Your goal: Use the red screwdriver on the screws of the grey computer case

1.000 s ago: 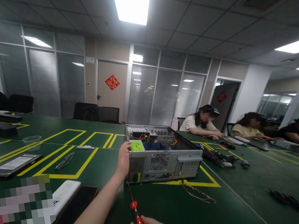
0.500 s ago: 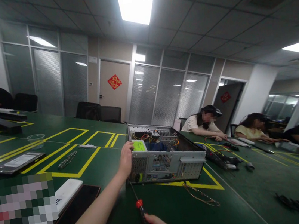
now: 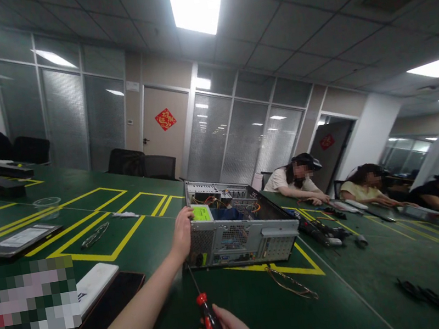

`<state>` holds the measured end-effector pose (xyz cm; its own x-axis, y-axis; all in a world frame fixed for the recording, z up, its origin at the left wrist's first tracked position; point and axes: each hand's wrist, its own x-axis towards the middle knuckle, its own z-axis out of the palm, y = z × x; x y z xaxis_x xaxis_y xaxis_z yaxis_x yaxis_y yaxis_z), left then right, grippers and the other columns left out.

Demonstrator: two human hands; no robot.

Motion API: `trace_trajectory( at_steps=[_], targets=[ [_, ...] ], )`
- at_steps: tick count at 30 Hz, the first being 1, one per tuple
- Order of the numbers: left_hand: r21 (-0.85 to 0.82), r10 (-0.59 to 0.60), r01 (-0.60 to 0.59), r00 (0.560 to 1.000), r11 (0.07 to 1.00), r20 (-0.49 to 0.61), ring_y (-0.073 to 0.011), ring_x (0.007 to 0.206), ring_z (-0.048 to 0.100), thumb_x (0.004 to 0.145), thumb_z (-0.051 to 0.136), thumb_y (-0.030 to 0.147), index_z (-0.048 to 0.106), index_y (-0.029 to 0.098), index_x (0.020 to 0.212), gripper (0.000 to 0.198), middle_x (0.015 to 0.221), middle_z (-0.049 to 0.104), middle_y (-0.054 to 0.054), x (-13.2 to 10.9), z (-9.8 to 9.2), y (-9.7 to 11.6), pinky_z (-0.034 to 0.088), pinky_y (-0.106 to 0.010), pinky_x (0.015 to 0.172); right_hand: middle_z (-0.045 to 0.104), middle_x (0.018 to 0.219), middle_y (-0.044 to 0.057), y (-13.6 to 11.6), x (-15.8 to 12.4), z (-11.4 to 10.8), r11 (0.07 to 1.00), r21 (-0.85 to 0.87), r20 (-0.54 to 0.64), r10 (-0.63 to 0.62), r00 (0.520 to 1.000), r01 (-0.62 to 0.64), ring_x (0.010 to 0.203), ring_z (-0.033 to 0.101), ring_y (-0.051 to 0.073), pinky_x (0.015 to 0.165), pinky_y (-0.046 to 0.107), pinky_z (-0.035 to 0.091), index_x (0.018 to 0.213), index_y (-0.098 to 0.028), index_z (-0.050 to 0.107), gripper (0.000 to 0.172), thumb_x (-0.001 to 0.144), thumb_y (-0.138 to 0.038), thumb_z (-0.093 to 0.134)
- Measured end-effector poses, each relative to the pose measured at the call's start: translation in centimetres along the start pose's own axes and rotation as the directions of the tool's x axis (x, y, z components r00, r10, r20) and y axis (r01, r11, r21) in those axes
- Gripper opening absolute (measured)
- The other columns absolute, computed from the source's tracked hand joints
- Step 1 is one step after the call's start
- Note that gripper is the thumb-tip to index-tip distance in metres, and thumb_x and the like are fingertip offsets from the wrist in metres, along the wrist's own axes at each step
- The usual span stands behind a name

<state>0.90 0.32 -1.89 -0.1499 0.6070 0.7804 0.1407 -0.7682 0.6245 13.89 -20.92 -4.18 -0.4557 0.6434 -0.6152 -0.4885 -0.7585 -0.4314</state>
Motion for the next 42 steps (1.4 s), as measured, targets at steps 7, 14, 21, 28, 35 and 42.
trace_trajectory(
  at_steps=[7, 14, 21, 28, 35, 42],
  targets=[
    [-0.016, 0.004, -0.004, 1.000, 1.000, 0.000, -0.0243, 0.130, 0.055, 0.102, 0.024, 0.059, 0.061, 0.023, 0.098, 0.051, 0.125, 0.066, -0.011, 0.0, 0.0, -0.1, 0.040, -0.047, 0.117, 0.045, 0.047, -0.002, -0.2, -0.6, 0.3, 0.999, -0.038, -0.061, -0.023, 0.998, 0.021, 0.039, 0.036, 0.003, 0.040, 0.009, 0.026, 0.074, -0.005, 0.068, 0.055, 0.105, -0.034, 0.034],
    [-0.019, 0.012, -0.012, 1.000, 1.000, 0.004, -0.0245, 0.130, 0.055, 0.102, 0.025, 0.055, 0.061, 0.023, 0.099, 0.048, 0.125, 0.066, -0.011, 0.0, 0.0, 0.0, 0.040, -0.047, 0.116, 0.061, 0.063, 0.004, -0.5, -0.3, -0.1, 0.999, -0.028, -0.107, -0.029, 0.994, 0.026, 0.046, 0.055, 0.009, 0.041, 0.015, 0.037, 0.084, -0.007, 0.067, 0.060, 0.106, -0.046, 0.026],
    [0.002, -0.001, 0.001, 1.000, 1.000, 0.016, -0.0236, 0.130, 0.055, 0.102, 0.024, 0.056, 0.060, 0.023, 0.098, 0.049, 0.127, 0.065, -0.011, 0.0, -0.1, 0.2, 0.041, -0.045, 0.116, 0.053, 0.056, -0.002, -0.7, -0.7, -0.5, 0.998, -0.047, -0.030, -0.048, 0.998, 0.047, 0.036, 0.031, 0.002, 0.036, 0.012, 0.015, 0.078, -0.012, 0.063, 0.046, 0.103, -0.045, 0.043],
    [-0.008, -0.013, 0.013, 1.000, 1.000, 0.010, -0.0244, 0.131, 0.054, 0.102, 0.025, 0.057, 0.060, 0.024, 0.099, 0.049, 0.127, 0.065, -0.010, 0.0, -0.1, 0.1, 0.039, -0.046, 0.117, 0.049, 0.053, -0.005, -0.5, -0.8, -0.6, 0.980, -0.155, -0.123, -0.144, 0.982, 0.124, 0.040, 0.036, 0.003, 0.040, 0.010, 0.018, 0.074, -0.017, 0.057, 0.022, 0.091, -0.026, 0.066],
    [-0.011, -0.016, 0.017, 1.000, 1.000, 0.014, -0.0240, 0.131, 0.054, 0.101, 0.025, 0.058, 0.061, 0.023, 0.099, 0.050, 0.127, 0.065, -0.011, 0.0, -0.1, 0.1, 0.040, -0.046, 0.117, 0.062, 0.064, 0.003, -0.4, 1.0, -1.4, 0.991, -0.121, -0.114, -0.067, 0.991, 0.053, 0.050, 0.058, 0.010, 0.042, 0.014, 0.034, 0.083, -0.010, 0.067, 0.036, 0.097, -0.041, 0.056],
    [-0.016, -0.003, 0.004, 1.000, 1.000, 0.020, -0.0240, 0.133, 0.054, 0.101, 0.025, 0.061, 0.061, 0.023, 0.100, 0.052, 0.126, 0.065, -0.011, -0.1, -0.1, 0.0, 0.039, -0.047, 0.118, 0.064, 0.071, 0.005, -0.4, 0.4, -1.2, 0.991, -0.121, -0.012, -0.056, 0.998, 0.055, 0.049, 0.057, 0.010, 0.041, 0.016, 0.032, 0.094, -0.007, 0.068, 0.037, 0.099, -0.040, 0.052]
  ],
)
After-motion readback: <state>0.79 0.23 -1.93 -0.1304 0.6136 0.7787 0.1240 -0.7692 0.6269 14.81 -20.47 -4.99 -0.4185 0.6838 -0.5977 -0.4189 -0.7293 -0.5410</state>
